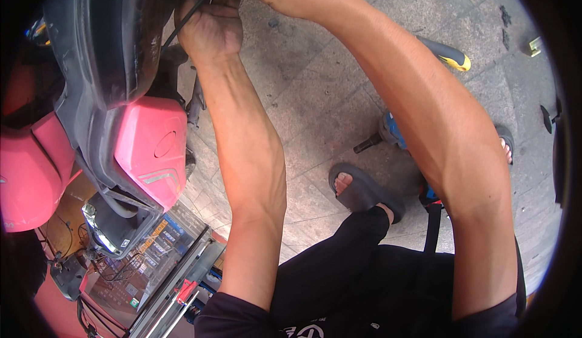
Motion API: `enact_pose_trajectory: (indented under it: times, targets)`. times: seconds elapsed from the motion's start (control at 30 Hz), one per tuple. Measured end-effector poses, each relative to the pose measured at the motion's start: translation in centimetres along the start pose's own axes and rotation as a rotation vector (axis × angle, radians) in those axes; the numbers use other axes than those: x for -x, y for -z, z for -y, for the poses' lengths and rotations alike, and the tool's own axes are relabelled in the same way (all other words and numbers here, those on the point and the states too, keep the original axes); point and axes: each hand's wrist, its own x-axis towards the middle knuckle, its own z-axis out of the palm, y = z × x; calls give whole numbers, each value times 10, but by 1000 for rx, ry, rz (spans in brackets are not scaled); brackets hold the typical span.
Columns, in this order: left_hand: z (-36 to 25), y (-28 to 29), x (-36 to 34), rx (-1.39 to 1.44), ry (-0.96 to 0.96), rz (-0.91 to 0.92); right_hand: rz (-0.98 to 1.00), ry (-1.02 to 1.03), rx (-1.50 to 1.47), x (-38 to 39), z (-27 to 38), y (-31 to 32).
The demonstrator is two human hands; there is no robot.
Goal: The person is working on a motorcycle, using various tools to adjust and fix components. They are seen handling the rear wheel area, using a screwdriver and other tools to make adjustments.
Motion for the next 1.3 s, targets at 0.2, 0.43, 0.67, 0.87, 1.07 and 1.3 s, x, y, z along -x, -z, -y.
enact_pose_trajectory:
  times: [0.2, 0.43, 0.67, 0.87, 1.07, 1.3]
  targets:
    - [-1, -2, -13, 59, 274, 42, 6, -35, 59, -2, 2, 0]
    - [1, 6, -16, 223, 252, 139, -38, -49, -26, -1, 0, -2]
    - [4, 16, -17, 283, 275, 53, -63, -95, -44, 6, 4, -6]
    - [6, 14, -17, 330, 326, 84, -153, 9, -116, 6, 5, -12]
    - [4, 16, -18, 243, 342, 75, -104, -30, 55, 4, 13, -9]
    - [-2, 6, -16, 438, 490, 222, -30, -289, 50, 3, 32, -2]
